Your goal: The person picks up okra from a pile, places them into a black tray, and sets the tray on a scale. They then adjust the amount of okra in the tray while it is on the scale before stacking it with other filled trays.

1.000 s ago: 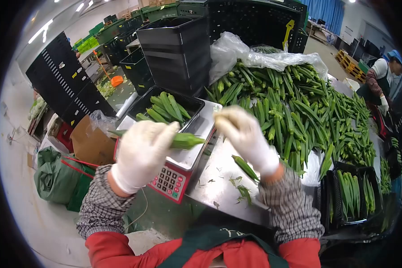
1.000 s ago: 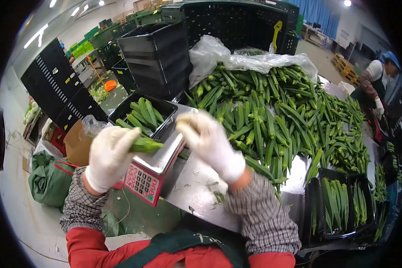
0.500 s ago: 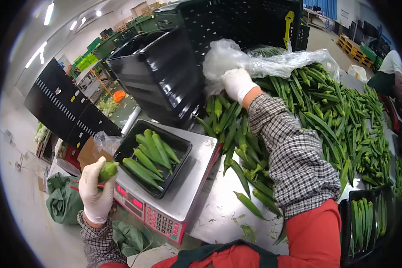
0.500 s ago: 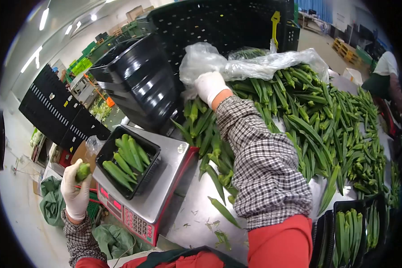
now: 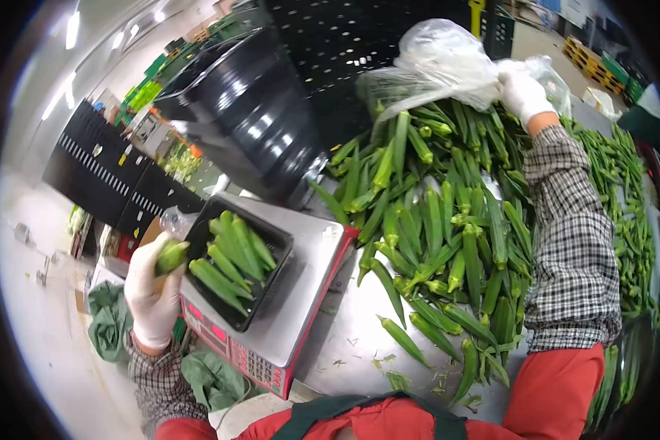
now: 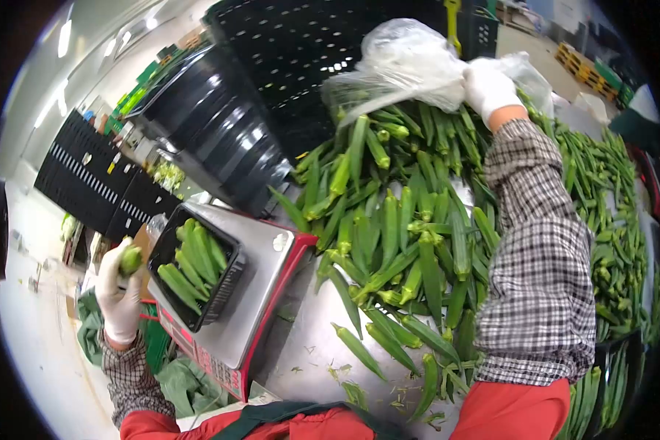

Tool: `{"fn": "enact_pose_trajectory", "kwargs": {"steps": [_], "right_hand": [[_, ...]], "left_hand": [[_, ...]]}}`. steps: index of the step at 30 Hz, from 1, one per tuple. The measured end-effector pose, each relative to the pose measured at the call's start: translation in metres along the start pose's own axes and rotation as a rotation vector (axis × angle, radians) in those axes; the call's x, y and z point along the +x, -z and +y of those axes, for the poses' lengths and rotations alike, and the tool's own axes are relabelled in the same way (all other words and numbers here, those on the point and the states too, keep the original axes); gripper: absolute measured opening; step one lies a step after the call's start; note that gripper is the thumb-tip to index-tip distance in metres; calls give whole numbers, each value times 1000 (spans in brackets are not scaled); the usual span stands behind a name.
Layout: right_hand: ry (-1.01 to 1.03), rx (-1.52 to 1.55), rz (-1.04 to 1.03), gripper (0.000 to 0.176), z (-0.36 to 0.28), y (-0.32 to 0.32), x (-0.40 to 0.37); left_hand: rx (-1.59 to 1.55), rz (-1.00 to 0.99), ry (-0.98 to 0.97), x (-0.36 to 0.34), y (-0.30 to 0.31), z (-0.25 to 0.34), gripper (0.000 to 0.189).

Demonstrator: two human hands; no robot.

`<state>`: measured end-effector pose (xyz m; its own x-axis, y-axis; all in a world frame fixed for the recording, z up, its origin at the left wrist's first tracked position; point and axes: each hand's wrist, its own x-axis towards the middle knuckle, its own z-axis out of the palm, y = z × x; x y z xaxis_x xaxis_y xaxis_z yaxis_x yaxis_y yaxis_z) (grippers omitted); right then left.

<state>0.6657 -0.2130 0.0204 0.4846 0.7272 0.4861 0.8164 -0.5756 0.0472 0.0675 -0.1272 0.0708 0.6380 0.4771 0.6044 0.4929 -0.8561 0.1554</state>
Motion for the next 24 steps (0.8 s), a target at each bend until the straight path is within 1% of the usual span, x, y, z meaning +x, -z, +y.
{"fn": "enact_pose_trajectory", "kwargs": {"steps": [1,3,4,5,6,7,9,11,12,14,15,16,17,18,19,20,21,22,23,24], "right_hand": [[1,120,-42,24,3,-4,1],[143,175,-123,21,7,-11,8],[190,160,-118,22,-6,6,3],[180,221,-139,22,-23,26,-3],[179,305,-136,28,-25,28,-4],[124,403,-154,39,-38,40,-8],[67,524,-295,45,-67,82,-19],[174,624,-82,42,-87,107,-27],[230,673,22,41,-96,118,-31],[240,742,44,37,-120,150,-45],[246,779,54,36,-128,161,-51],[299,771,64,30,-133,164,-54],[320,822,14,29,-140,168,-59],[340,873,-36,29,-150,174,-67],[360,922,-87,28,-162,180,-75],[328,924,-179,28,-176,188,-83],[364,1013,-191,28,-194,191,-96],[388,981,-242,27,-213,201,-107],[480,1016,-250,29,-230,196,-113],[604,977,-228,32,-246,189,-118]], "left_hand": [[-12,-20,-13,1,-1,0,47],[12,-100,-55,7,0,4,48],[6,-91,-59,7,0,2,48],[-3,-81,-72,8,2,-1,48],[-24,-88,-56,10,6,-3,46],[-55,-97,-51,12,10,-4,44],[-135,-83,-143,17,12,-4,49],[-201,-98,-181,19,15,0,52],[-236,-71,-202,20,15,1,52],[-299,-19,-240,20,13,1,52],[-366,-20,-190,18,12,1,50],[-432,-21,-140,16,11,1,49],[-499,-22,-90,14,12,1,47],[-626,-10,8,12,16,1,43],[-961,98,103,10,11,-2,39],[-1076,136,184,11,13,-5,38],[-1190,175,265,12,15,-8,38],[-1374,186,352,14,13,-7,36],[-1523,191,377,13,5,-13,32],[-1597,202,469,12,-2,-16,32]]}}
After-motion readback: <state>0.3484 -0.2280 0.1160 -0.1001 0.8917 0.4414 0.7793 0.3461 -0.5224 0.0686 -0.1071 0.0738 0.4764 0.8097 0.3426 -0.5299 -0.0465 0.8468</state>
